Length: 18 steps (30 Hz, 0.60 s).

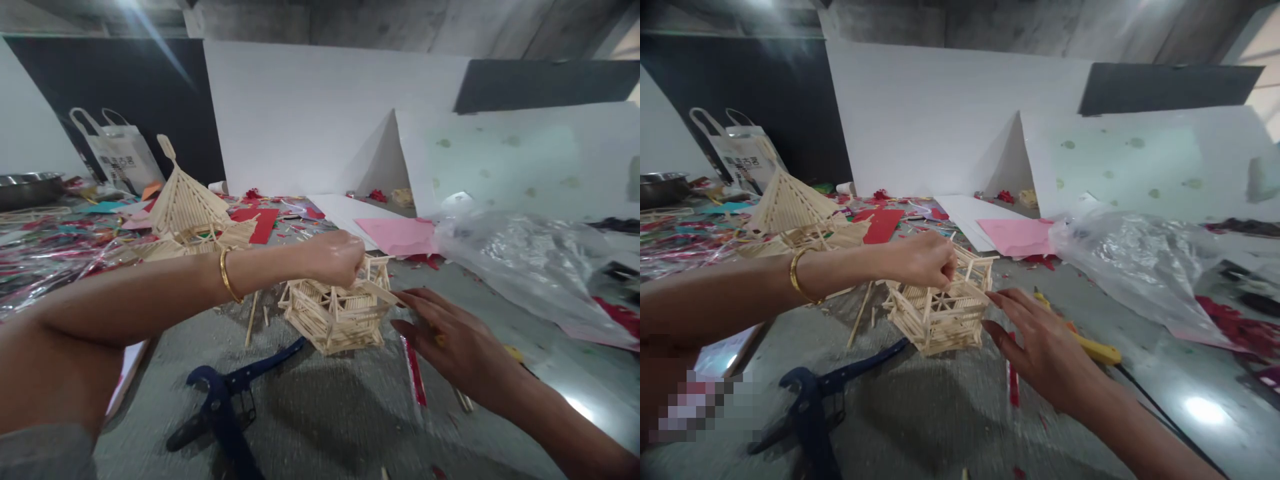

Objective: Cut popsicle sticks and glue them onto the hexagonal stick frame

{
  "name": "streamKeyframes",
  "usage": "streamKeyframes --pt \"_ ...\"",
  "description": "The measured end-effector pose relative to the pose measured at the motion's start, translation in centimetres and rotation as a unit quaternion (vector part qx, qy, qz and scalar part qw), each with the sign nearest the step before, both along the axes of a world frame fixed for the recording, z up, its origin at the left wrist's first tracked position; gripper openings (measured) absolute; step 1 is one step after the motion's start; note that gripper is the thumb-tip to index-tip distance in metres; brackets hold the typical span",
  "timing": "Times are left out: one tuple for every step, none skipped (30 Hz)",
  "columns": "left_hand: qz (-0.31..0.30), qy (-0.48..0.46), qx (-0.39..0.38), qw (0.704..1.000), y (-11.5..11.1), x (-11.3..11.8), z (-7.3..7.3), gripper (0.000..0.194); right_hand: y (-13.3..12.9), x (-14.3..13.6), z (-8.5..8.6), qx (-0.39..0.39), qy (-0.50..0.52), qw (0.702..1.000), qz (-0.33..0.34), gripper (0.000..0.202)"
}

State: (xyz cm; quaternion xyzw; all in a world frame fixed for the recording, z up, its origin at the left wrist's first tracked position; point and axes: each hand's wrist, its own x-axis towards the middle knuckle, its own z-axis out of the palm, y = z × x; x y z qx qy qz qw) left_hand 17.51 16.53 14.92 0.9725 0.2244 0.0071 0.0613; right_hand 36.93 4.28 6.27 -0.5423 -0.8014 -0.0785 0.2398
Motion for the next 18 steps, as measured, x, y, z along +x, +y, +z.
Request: streamKeyframes --pt "0.003 0.003 0.001 1.000 -0.1 0.0 0.1 0.020 0.0 0.0 -0.1 -0.002 0.001 1.000 -0.001 0.036" --pt "0.006 0.006 0.003 1.000 -0.1 0.0 0.1 0.020 0.0 -0.1 -0.1 -0.003 0.002 1.000 -0.002 0.037" --pt "0.009 0.008 0.005 1.000 -0.2 0.0 0.1 0.020 0.0 -0.2 -0.1 -0.006 0.003 1.000 -0.002 0.037" --pt "0.009 0.009 0.007 1.000 -0.2 0.1 0.2 0.019 0.0 -0.2 -0.1 -0.010 0.003 1.000 -0.003 0.038" --pt "0.007 0.007 0.009 1.000 -0.2 0.1 0.2 0.018 -0.1 -0.2 -0.1 -0.014 0.003 1.000 -0.006 0.038" --pt "0.004 0.004 0.010 1.000 -0.2 0.1 0.1 0.018 -0.2 -0.1 0.0 -0.014 0.004 1.000 -0.012 0.039" --pt "0.001 0.001 0.009 1.000 -0.1 0.0 0.1 0.018 -0.3 0.1 0.2 -0.013 0.006 1.000 -0.020 0.041" --pt "-0.001 -0.001 0.007 1.000 -0.1 0.0 0.1 0.018 -0.4 0.5 0.4 -0.010 0.006 1.000 -0.028 0.042" --pt "0.000 -0.002 0.005 1.000 0.0 0.0 0.1 0.018 -0.6 0.9 0.8 -0.010 0.003 0.999 -0.037 0.044" --pt "0.002 -0.002 0.003 1.000 0.0 -0.1 0.0 0.019 -0.7 1.5 1.1 -0.015 -0.004 0.999 -0.048 0.045" --pt "0.005 -0.003 0.001 1.000 0.1 -0.2 0.0 0.019 -0.9 2.2 1.4 -0.025 -0.014 0.998 -0.060 0.045" --pt "0.007 -0.004 -0.001 1.000 0.1 -0.2 0.0 0.020 -1.2 2.9 1.7 -0.041 -0.025 0.996 -0.071 0.045" --pt "0.008 -0.008 -0.002 1.000 0.2 -0.3 0.0 0.020 -1.4 3.7 1.9 -0.062 -0.036 0.994 -0.081 0.044" --pt "0.008 -0.013 -0.004 1.000 0.2 -0.4 0.0 0.020 -1.6 4.4 2.0 -0.085 -0.043 0.991 -0.090 0.041" --pt "0.008 -0.019 -0.006 1.000 0.3 -0.4 -0.1 0.020 -1.8 5.1 2.0 -0.110 -0.046 0.988 -0.095 0.037" --pt "0.009 -0.027 -0.010 1.000 0.4 -0.5 -0.1 0.020 -2.0 5.7 1.8 -0.133 -0.047 0.985 -0.099 0.034" --pt "0.011 -0.036 -0.016 0.999 0.4 -0.6 -0.1 0.020 -2.2 6.3 1.5 -0.155 -0.046 0.982 -0.101 0.031" --pt "0.014 -0.047 -0.022 0.999 0.5 -0.6 -0.1 0.020 -2.3 6.8 1.1 -0.171 -0.044 0.979 -0.103 0.029"
